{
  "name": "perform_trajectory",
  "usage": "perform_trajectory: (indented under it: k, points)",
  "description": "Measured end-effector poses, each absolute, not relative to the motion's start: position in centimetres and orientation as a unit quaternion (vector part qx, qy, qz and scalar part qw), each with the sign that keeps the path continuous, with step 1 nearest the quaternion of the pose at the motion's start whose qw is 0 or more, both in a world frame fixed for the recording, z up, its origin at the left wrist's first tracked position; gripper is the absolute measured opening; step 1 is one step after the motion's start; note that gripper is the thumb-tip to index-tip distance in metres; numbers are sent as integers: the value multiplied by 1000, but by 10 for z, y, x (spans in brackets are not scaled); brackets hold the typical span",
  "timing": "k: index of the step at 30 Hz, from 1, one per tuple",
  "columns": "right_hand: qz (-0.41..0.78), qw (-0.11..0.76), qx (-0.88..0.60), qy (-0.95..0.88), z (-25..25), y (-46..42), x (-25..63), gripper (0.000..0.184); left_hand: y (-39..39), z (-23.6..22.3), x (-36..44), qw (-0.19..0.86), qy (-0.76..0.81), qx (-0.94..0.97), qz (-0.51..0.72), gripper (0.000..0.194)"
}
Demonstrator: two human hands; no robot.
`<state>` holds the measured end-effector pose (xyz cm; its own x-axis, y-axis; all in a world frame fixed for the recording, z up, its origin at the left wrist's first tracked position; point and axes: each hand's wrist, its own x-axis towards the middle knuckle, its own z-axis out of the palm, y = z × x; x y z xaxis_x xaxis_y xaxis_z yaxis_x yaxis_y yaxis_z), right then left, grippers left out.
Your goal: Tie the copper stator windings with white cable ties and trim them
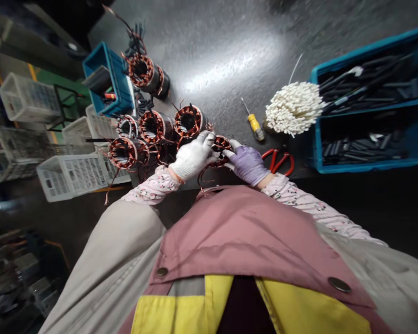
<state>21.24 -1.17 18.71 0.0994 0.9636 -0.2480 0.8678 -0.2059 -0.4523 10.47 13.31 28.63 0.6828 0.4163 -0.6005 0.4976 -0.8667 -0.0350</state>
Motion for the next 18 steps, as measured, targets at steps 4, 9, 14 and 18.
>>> perform_trajectory:
  k: [4, 9, 14, 18]
  points:
    - [250, 86, -734, -625, 192, -10, 213, 44, 122, 273, 121, 21, 221, 907, -357, 49]
    - [260, 72, -737, -620, 196, -11, 212, 45, 148, 262, 137, 54, 188, 902, -386, 36]
    - [278, 138, -773, -554, 183, -5, 208, 44, 150, 256, 149, 239, 104, 877, -403, 31]
    - [343, 173, -798, -466, 176, -1, 210, 52, 135, 260, 137, 484, 73, 801, -344, 28]
